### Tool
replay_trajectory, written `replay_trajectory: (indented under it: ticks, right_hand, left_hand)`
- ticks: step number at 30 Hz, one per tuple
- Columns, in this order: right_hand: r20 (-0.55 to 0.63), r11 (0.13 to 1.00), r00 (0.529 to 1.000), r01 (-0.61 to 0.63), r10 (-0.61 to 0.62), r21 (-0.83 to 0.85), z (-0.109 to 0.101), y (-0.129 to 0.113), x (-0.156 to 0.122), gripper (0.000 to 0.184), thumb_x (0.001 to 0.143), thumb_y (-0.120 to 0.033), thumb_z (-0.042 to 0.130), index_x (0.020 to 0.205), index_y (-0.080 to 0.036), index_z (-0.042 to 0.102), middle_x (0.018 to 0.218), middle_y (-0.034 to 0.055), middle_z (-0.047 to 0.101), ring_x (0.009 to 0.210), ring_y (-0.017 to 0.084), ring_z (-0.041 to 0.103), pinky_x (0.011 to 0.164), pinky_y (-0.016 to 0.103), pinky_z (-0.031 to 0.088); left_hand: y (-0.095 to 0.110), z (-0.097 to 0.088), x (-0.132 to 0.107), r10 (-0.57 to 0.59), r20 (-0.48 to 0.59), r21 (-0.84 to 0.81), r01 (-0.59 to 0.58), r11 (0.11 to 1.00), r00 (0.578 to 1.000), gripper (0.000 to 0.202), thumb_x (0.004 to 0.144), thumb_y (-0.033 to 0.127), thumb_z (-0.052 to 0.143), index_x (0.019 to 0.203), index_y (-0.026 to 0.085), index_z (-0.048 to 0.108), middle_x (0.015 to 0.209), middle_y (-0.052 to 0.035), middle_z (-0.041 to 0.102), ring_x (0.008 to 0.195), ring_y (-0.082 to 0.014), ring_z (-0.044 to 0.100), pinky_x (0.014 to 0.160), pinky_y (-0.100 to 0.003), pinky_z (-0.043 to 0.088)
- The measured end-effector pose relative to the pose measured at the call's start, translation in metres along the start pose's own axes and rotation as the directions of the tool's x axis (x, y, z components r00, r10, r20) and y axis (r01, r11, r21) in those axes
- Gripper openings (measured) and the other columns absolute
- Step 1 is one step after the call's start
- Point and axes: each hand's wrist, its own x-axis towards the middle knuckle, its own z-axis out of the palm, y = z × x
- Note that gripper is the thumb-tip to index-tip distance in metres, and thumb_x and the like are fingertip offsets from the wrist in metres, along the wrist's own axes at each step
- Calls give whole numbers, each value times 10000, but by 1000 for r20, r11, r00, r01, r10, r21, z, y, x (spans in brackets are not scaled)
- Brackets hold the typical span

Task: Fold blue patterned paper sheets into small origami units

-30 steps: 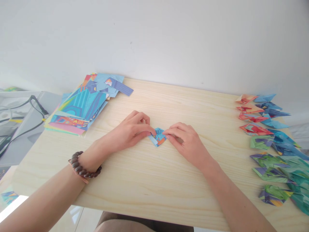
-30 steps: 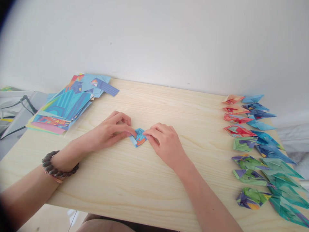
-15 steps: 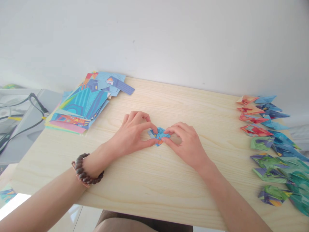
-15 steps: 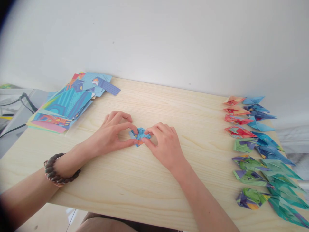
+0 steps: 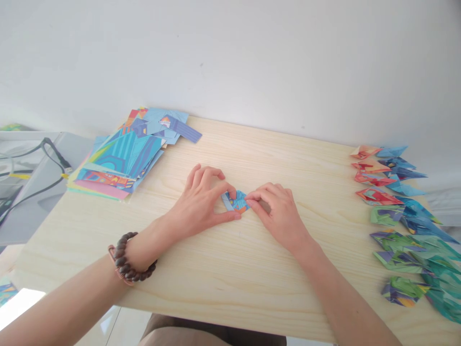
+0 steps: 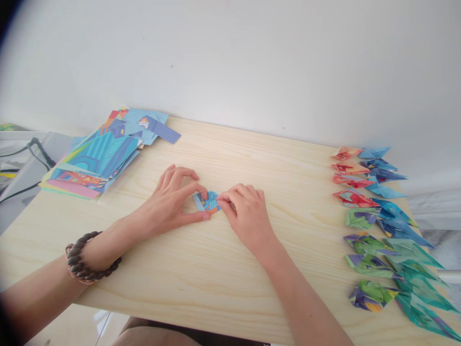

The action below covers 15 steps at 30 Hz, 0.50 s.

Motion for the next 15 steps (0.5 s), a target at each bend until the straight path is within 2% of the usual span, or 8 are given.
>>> replay_trajectory:
  ticks: [4,7,9,15]
  right_hand:
    - [15,1000,1000,-15,14,14,-1,0,1,94,887,-265,547,848,-245,630,902,-2,649,886,186,533,805,360,318]
    - [23,1000,1000,-18,17,8,-1,1,1,93,885,-267,551,849,-243,633,905,-4,648,890,184,531,810,354,316]
    - [29,1000,999,-13,12,2,-1,1,2,99,887,-275,548,853,-242,635,908,-6,647,883,181,531,811,348,318]
    - [41,1000,999,5,-5,-15,-3,0,2,94,892,-263,536,895,-236,626,921,-3,639,878,177,530,805,334,321]
  left_hand:
    - [-3,-3,1,39,21,-32,-38,999,999,362,772,531,616,1009,258,621,1170,-76,427,1183,-278,337,1083,-523,214]
    - [-9,-6,1,66,52,-67,-63,996,996,238,883,415,510,1001,259,646,1168,-77,448,1162,-258,366,1058,-480,273]
    - [-13,-8,2,71,43,-89,-66,994,997,234,926,322,446,989,269,665,1166,-71,451,1145,-240,386,1035,-447,308]
    - [-20,-8,3,103,39,-146,-96,985,994,276,924,198,433,983,286,689,1158,-53,459,1153,-217,393,1028,-404,318]
